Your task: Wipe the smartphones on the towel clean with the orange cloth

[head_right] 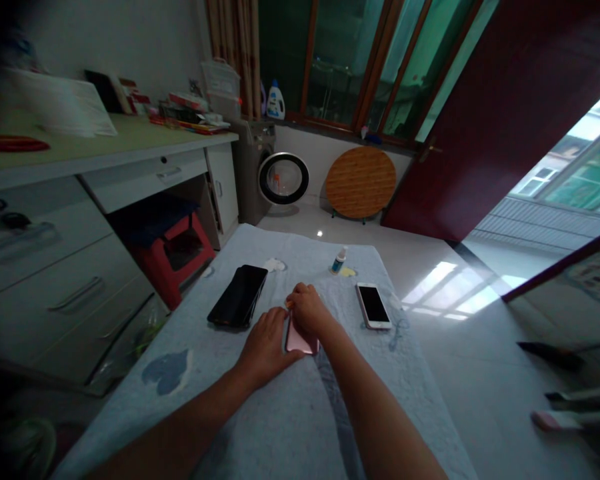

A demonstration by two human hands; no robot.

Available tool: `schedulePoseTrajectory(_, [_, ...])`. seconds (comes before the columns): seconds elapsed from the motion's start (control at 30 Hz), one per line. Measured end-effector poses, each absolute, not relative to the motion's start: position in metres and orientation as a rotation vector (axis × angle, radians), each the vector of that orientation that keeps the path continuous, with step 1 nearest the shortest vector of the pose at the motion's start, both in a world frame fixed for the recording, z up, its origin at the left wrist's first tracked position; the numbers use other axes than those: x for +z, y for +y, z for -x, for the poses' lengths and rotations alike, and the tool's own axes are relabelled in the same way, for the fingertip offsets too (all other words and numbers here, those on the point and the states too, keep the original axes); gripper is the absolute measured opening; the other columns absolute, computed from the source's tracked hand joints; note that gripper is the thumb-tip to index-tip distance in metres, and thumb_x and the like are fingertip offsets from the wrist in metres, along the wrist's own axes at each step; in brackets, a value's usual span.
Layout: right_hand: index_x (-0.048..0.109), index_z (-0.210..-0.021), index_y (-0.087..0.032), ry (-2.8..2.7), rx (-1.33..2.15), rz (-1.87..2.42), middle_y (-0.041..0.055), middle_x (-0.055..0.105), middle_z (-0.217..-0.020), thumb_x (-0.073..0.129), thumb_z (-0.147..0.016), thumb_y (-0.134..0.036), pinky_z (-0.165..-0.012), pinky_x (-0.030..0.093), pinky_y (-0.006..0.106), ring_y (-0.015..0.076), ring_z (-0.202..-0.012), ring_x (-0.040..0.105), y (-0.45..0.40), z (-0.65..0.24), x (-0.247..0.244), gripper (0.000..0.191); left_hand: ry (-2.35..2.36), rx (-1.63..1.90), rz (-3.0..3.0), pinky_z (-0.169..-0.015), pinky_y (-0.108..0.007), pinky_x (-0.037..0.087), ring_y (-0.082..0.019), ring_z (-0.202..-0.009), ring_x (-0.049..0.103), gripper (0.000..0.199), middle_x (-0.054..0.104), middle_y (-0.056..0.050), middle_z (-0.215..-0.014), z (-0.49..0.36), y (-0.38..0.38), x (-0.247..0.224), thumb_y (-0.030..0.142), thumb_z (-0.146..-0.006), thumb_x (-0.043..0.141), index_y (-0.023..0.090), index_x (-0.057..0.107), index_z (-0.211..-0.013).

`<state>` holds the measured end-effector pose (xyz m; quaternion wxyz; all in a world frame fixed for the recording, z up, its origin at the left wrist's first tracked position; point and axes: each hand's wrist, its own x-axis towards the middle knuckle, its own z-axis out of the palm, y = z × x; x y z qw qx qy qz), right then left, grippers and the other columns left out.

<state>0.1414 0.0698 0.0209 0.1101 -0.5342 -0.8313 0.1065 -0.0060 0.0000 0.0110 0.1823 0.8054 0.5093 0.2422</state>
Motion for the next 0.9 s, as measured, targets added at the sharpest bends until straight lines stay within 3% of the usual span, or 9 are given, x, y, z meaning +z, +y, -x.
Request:
schedulePoseTrajectory(0.13, [0.073, -0.090, -0.017, -2.533, 0.301, 1.479, 0.0076, 0.056, -0.095, 0.051, -0.090, -0.014, -0.084, 0.036, 0.030, 0.0173, -0.089, 0.046, 0.040, -0.138, 0.025, 0.022, 1.458, 0.835, -2.212, -0.102, -0.048, 0.040, -0.034, -0.125, 0.043, 0.088, 0.044, -0.015, -0.130, 0.005, -0.001, 0.005, 0.039, -0.062, 0.077, 0.016, 0.029, -0.132])
schedulePoseTrajectory(0.27, [0.071, -0.090, -0.016, -2.607, 0.329, 1.394, 0.0071, 0.053, -0.095, 0.057, -0.086, -0.015, -0.081, 0.037, 0.029, 0.0173, -0.087, 0.044, 0.015, -0.136, 0.029, 0.015, 1.459, 0.875, -2.205, -0.105, -0.049, 0.037, -0.034, -0.130, 0.040, 0.096, 0.037, -0.018, -0.137, 0.004, -0.002, -0.001, 0.025, -0.063, 0.070, 0.018, 0.013, -0.140])
schedulePoseTrajectory(0.37, [0.071, -0.092, -0.017, -2.582, 0.328, 1.430, 0.0066, 0.053, -0.094, 0.056, -0.087, -0.016, -0.080, 0.038, 0.028, 0.0169, -0.086, 0.045, 0.013, -0.136, 0.029, 0.016, 1.477, 0.848, -2.210, -0.106, -0.048, 0.037, -0.033, -0.130, 0.040, 0.097, 0.038, -0.018, -0.138, 0.004, -0.002, -0.001, 0.025, -0.063, 0.070, 0.017, 0.013, -0.141])
schedulePoseTrajectory(0.47, [0.072, -0.092, -0.018, -2.535, 0.285, 1.526, 0.0070, 0.054, -0.094, 0.053, -0.090, -0.018, -0.083, 0.038, 0.028, 0.0174, -0.089, 0.047, 0.030, -0.138, 0.031, 0.020, 1.475, 0.810, -2.215, -0.105, -0.048, 0.037, -0.034, -0.128, 0.041, 0.098, 0.039, -0.017, -0.138, 0.004, -0.002, 0.003, 0.036, -0.064, 0.074, 0.017, 0.016, -0.140])
schedulePoseTrajectory(0.63, [0.073, -0.101, -0.019, -2.432, 0.295, 1.706, 0.0088, 0.056, -0.101, 0.048, -0.093, -0.019, -0.086, 0.038, 0.027, 0.0175, -0.093, 0.051, 0.078, -0.142, 0.033, 0.026, 1.469, 0.614, -2.254, -0.104, -0.046, 0.036, -0.033, -0.125, 0.043, 0.088, 0.041, -0.013, -0.137, 0.005, -0.003, 0.012, 0.040, -0.067, 0.074, 0.021, 0.024, -0.137])
schedulePoseTrajectory(0.9, [0.072, -0.097, -0.017, -2.566, 0.258, 1.669, 0.0101, 0.057, -0.100, 0.048, -0.093, -0.020, -0.083, 0.037, 0.027, 0.0177, -0.088, 0.050, 0.087, -0.141, 0.029, 0.024, 1.478, 0.727, -2.209, -0.110, -0.047, 0.031, -0.035, -0.137, 0.032, 0.107, 0.031, -0.019, -0.146, 0.004, -0.003, 0.006, 0.037, -0.063, 0.078, 0.016, 0.010, -0.142])
